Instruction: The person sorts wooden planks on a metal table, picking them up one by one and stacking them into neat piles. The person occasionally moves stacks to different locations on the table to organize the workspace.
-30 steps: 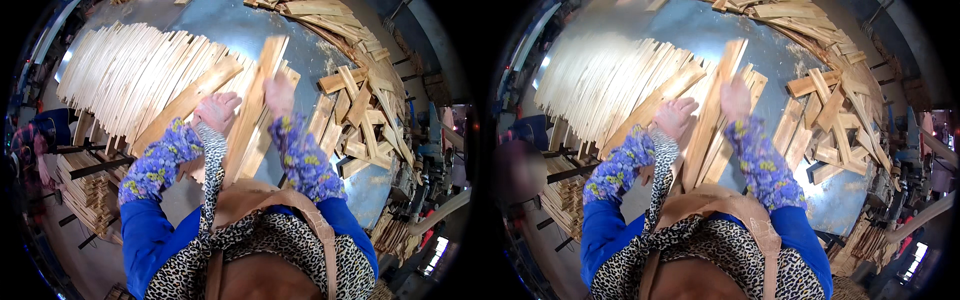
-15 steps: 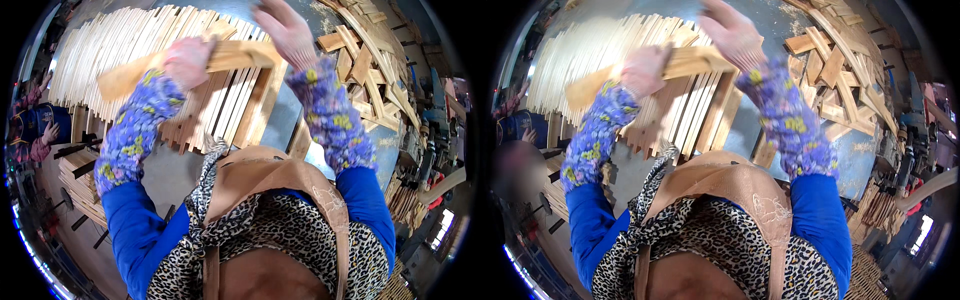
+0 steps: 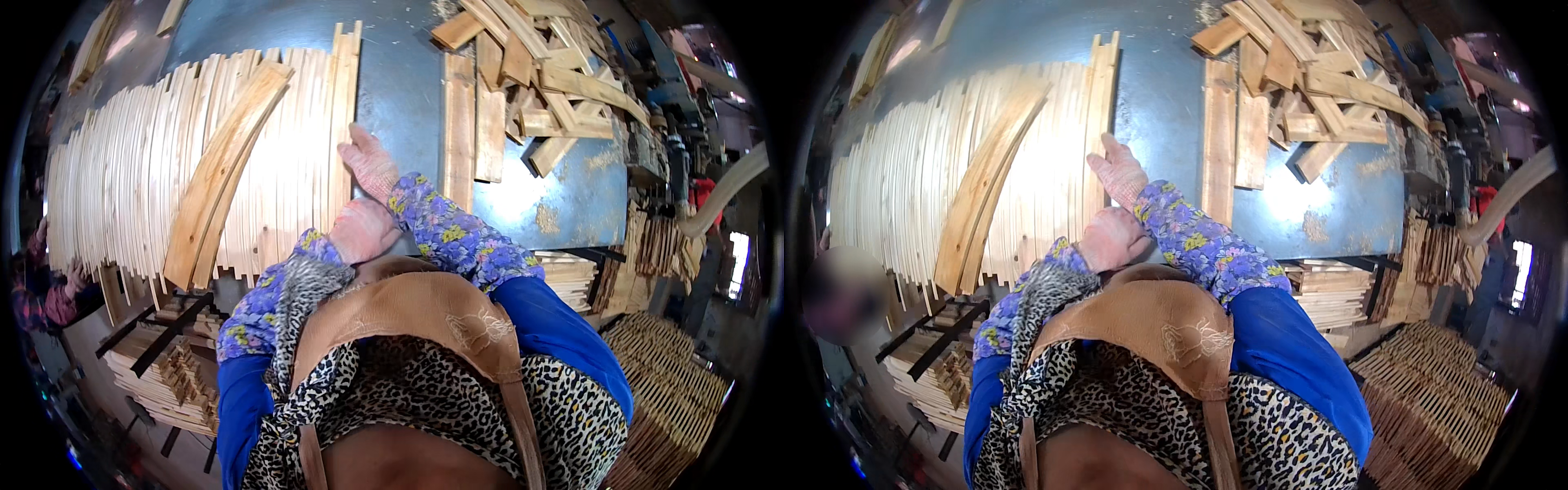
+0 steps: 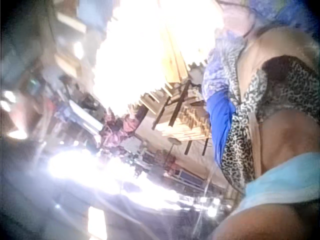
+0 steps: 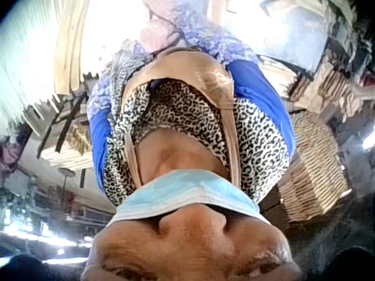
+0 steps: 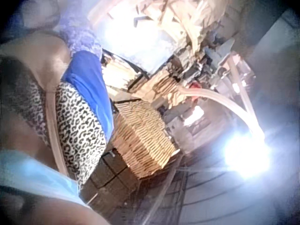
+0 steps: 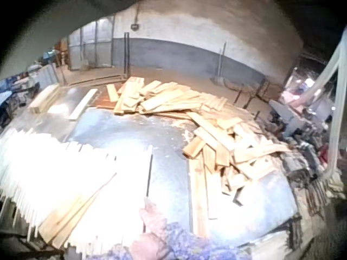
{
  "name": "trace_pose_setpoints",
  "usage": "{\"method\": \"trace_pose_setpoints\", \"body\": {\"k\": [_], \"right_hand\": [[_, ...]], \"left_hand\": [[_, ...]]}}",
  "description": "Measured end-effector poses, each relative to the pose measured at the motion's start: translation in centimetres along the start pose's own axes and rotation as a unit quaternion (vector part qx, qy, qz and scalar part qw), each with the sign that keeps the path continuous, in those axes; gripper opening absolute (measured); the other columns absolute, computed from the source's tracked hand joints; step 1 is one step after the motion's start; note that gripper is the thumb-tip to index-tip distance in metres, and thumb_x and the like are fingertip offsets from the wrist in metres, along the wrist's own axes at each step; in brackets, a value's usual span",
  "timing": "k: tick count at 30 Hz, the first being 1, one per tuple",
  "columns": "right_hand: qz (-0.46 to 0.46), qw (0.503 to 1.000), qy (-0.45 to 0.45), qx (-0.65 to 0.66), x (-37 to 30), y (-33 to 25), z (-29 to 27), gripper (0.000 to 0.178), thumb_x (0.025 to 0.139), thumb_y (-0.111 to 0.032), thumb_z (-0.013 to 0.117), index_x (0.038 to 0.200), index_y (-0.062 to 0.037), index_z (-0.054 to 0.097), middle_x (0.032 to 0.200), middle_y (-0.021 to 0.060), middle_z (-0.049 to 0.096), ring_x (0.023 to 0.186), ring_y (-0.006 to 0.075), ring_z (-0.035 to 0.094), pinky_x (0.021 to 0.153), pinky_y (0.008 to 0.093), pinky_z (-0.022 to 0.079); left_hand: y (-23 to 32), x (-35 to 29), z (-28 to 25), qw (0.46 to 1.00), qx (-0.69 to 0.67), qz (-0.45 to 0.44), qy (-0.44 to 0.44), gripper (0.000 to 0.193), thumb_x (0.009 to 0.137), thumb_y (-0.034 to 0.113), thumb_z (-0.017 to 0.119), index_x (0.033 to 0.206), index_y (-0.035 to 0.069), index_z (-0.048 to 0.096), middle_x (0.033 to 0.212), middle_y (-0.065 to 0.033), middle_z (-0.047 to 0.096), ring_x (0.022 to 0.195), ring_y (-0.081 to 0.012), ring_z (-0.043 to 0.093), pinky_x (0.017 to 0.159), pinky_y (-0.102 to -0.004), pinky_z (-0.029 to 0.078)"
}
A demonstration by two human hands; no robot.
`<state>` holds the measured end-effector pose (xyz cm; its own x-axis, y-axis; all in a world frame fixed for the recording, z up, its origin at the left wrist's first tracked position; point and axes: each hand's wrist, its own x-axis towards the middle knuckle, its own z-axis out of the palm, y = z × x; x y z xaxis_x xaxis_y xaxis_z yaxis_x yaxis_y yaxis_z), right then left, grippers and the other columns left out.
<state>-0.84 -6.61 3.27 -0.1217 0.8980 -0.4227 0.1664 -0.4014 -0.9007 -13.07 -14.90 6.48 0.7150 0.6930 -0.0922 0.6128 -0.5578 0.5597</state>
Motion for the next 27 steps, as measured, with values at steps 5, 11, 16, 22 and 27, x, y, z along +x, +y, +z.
{"method": "trace_pose_setpoints", "body": {"k": [5,11,16,22,27], "right_hand": [[0.015,0.885,0.102,-0.454,-8.2,2.5,-11.2,0.103,0.083,-0.051,0.085,0.16,0.0021,0.042,0.144,0.0306,0.061,0.134,0.0453,0.058,0.119,0.0479,0.043],[0.079,0.877,0.175,-0.44,-10.2,11.7,-17.0,0.099,0.082,-0.047,0.088,0.159,-0.002,0.044,0.143,0.0265,0.061,0.135,0.0433,0.056,0.119,0.046,0.045],[-0.127,0.964,-0.208,-0.111,-6.6,10.3,-21.1,0.067,0.101,-0.035,0.067,0.159,-0.0081,0.049,0.147,0.0235,0.059,0.133,0.037,0.059,0.117,0.045,0.048],[-0.237,0.951,-0.005,-0.196,7.3,-3.5,-31.8,0.056,0.1,-0.031,0.07,0.15,-0.0064,0.062,0.128,0.0167,0.073,0.111,0.0293,0.072,0.102,0.0406,0.057],[-0.273,0.779,0.062,-0.562,24.2,-9.5,-38.4,0.058,0.105,-0.054,0.051,0.143,-0.0129,0.067,0.131,0.0155,0.075,0.125,0.0367,0.067,0.109,0.0514,0.051]], "left_hand": [[0.2,3.5,2.8,0.971,0.037,-0.173,-0.16,0.037,0.1,0.037,0.062,0.113,0.004,0.071,0.11,-0.0217,0.075,0.106,-0.0367,0.074,0.088,-0.0521,0.058],[1.2,7.2,5.3,0.945,-0.154,-0.289,0.018,0.058,0.102,0.039,0.064,0.145,0.0,0.059,0.127,-0.0247,0.073,0.116,-0.0371,0.073,0.097,-0.0514,0.057],[3.0,13.4,5.6,0.605,-0.676,-0.407,0.106,0.063,0.099,0.032,0.075,0.147,-0.006,0.058,0.124,-0.0191,0.074,0.108,-0.0298,0.074,0.094,-0.0433,0.062],[3.4,13.7,8.6,0.646,-0.625,-0.407,0.159,0.054,0.099,0.028,0.076,0.138,-0.007,0.063,0.122,-0.0149,0.076,0.107,-0.0259,0.072,0.098,-0.0411,0.058],[7.1,13.4,6.6,0.808,-0.11,-0.551,0.176,0.049,0.093,0.04,0.078,0.124,0.002,0.075,0.135,-0.0263,0.07,0.116,-0.0405,0.071,0.102,-0.0499,0.055]]}}
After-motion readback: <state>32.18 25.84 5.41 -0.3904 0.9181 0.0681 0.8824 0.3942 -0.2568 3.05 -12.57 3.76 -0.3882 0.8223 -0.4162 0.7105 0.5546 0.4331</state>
